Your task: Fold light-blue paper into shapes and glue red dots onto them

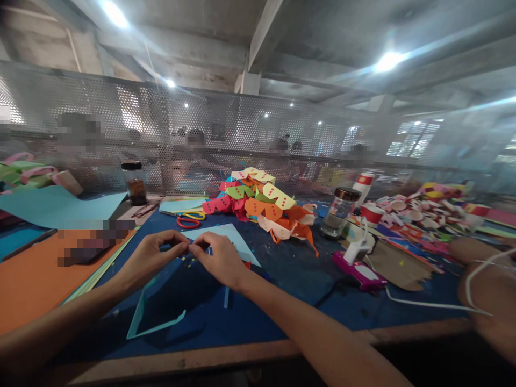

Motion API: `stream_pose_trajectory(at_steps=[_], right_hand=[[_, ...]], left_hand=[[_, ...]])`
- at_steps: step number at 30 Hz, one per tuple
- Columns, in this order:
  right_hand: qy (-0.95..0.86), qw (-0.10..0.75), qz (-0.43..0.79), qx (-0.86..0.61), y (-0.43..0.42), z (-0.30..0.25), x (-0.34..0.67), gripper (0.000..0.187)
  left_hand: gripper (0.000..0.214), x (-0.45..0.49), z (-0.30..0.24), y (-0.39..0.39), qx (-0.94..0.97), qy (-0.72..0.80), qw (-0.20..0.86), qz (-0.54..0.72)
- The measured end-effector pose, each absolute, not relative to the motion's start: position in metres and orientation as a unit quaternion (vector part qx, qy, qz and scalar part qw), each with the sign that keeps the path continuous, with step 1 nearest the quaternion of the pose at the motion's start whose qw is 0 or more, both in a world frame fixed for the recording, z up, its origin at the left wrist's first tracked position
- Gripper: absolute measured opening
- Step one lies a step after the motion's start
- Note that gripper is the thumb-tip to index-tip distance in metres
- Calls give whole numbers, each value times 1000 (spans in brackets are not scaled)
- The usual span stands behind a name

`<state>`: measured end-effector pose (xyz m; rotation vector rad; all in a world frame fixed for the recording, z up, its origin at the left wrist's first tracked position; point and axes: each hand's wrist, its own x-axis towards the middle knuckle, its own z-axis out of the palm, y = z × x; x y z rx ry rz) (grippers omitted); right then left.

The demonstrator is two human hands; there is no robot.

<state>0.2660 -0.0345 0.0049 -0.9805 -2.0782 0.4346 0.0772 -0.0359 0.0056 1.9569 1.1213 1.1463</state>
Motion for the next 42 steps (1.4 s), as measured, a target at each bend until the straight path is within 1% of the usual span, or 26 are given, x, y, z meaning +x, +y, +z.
stream_pose_trajectory(at_steps=[7,16,27,32,42], right_hand=[[-819,389,184,-379,-35,7,267,14],[-822,395,163,-377,-35,6,266,10],[-829,398,143,-366,-33,4,266,11],[-828,403,129,-368,-31,2,266,10],[-830,401,129,-366,-31,0,266,8]], left_hand=[[19,77,7,-36,737,423,307,428],[18,75,4,-33,742,437,293,415],[16,76,3,-33,745,424,301,417],[12,75,3,-32,751,426,297,407],[12,74,2,-31,748,426,294,415]])
